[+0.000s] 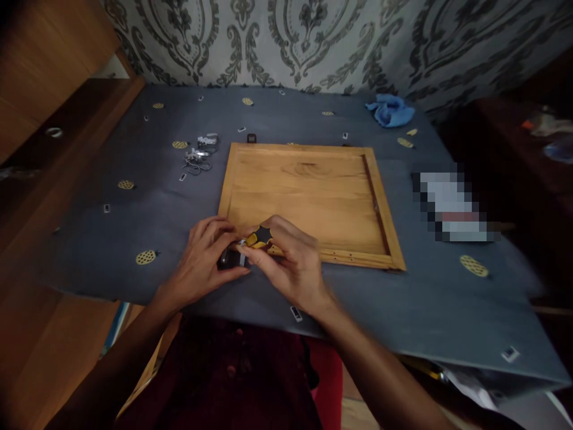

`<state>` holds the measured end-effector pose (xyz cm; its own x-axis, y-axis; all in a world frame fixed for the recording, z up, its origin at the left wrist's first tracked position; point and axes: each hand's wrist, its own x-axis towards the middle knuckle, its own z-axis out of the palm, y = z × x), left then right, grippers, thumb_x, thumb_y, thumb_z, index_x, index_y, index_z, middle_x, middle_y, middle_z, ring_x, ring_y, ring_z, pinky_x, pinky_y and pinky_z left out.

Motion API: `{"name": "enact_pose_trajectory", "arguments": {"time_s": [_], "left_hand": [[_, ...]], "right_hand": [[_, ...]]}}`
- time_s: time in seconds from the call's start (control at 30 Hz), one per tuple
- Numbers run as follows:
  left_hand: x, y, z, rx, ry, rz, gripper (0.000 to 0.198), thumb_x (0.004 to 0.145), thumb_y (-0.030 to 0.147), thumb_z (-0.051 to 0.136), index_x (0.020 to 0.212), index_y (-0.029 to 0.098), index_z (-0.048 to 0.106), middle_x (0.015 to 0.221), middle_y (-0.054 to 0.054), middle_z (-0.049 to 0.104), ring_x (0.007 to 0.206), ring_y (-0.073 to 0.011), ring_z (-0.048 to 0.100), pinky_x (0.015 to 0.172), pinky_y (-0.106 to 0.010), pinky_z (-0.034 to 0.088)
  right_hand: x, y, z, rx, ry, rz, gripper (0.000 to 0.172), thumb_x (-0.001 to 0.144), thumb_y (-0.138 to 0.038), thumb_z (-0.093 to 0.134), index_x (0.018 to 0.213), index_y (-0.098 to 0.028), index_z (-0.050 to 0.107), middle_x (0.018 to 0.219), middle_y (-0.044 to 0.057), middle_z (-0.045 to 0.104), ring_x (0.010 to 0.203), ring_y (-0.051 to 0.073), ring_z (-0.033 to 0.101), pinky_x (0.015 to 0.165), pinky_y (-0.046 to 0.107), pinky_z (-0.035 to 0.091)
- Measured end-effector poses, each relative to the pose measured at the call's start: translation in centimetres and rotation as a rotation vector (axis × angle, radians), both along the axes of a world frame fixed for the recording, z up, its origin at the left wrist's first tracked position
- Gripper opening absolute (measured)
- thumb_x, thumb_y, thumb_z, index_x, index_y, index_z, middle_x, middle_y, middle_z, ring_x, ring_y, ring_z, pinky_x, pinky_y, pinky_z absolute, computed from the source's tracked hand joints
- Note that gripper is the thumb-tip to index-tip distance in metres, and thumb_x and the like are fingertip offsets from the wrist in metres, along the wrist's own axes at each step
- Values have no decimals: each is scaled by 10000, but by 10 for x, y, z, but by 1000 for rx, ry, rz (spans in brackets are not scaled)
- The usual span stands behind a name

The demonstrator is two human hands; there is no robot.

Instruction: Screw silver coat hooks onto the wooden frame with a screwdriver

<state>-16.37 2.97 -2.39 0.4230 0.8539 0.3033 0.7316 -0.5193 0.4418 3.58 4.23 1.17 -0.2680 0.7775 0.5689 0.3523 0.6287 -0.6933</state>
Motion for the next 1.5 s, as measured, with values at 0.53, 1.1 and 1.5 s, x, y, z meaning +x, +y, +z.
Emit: {"name": "enact_pose_trajectory", "arguments": {"time_s": [0.53,1.1,1.5], "left_hand": [[0,0,1,-15,19,-3,474,835,528,769,1145,199,624,1236,-117,593,1265,-344,476,1067,-550,426],[0,0,1,13,24,-3,503,821,516,789,1145,172,617,1226,-124,599,1251,-337,491,1054,-535,440],[1,0,1,12,18,-11,499,826,523,781,1150,177,625,1223,-122,595,1250,-342,489,1047,-533,441]], "right_hand": [[1,-12,8,68,137,-226,97,892,-254,738,804,-254,697,798,8,707,664,178,673,599,335,539],[-7,-5,-17,-83,175,-156,78,884,-241,747,843,-223,684,778,-10,686,658,140,665,588,278,523],[8,2,9,-83,-46,61,54,936,-279,694,960,-230,690,869,14,714,738,153,685,650,272,552]]}}
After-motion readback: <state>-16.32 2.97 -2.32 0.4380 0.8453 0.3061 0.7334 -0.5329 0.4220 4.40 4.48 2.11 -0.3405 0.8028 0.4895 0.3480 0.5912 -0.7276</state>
